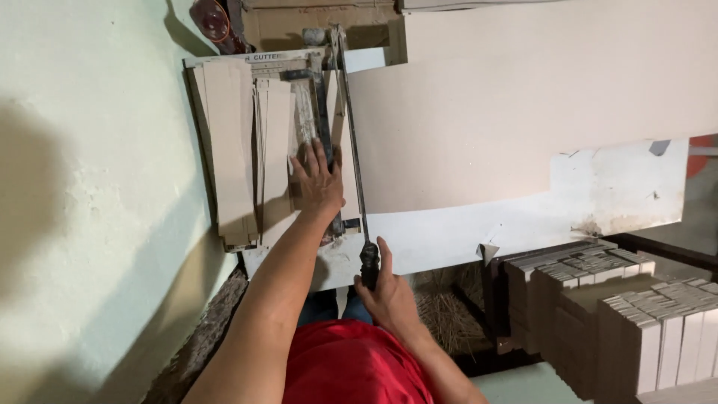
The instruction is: The person uses a manual paper cutter to trim large sheets of white paper. They repeatedly place a sheet on the cutter, align it against the guide, pull down the cutting lever, and then remove the trimmed piece. The process is repeated for multiple sheets throughout the video.
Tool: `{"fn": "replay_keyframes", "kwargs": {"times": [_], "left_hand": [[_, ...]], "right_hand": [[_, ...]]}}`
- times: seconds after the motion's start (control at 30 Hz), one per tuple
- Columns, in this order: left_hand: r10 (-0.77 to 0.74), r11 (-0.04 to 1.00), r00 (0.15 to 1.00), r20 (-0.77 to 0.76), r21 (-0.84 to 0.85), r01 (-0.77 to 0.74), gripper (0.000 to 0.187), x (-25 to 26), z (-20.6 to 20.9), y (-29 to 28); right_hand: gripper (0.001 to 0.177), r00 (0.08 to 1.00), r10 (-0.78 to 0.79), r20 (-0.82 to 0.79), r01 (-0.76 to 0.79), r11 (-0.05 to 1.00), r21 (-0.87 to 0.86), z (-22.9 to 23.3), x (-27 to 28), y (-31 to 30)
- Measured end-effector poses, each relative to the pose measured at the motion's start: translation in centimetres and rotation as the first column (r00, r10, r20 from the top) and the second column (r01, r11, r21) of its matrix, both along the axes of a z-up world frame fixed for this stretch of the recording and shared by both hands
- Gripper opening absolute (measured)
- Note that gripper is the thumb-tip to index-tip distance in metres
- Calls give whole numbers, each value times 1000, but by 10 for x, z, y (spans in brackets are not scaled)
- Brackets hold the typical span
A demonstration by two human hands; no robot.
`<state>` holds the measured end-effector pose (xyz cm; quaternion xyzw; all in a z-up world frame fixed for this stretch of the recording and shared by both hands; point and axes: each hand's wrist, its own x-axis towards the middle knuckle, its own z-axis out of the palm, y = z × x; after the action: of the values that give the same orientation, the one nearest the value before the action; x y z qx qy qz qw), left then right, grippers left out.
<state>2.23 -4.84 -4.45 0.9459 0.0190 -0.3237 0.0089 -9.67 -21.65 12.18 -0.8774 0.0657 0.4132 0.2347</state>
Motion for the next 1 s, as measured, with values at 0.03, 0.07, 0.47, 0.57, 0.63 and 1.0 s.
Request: {"fn": "replay_keyframes", "kwargs": {"times": [0.03,0.07,0.47,0.57,0.63,1.0], "left_hand": [[14,993,991,132,-120,2,120,-5,-6,4],[44,971,965,258,-238,19,122,-9,-11,9],[-635,711,723,271,-160,685,7,-58,-1,52],[-639,725,710,296,-75,684,9,-61,-18,106],[-626,733,712,318,-74,677,4,-61,-6,120],[-40,979,996,-83,-202,23,88,4,60,27]], "right_hand": [[87,998,-42,-50,44,998,53,19,9,3],[91,992,-81,-101,91,990,103,38,18,5],[98,313,-889,-334,926,208,314,-177,54,-111],[29,257,-858,-444,912,64,405,-171,75,-125],[27,229,-850,-475,893,-11,450,-171,64,-130],[33,502,-806,-313,839,365,404,-169,65,-86]]}}
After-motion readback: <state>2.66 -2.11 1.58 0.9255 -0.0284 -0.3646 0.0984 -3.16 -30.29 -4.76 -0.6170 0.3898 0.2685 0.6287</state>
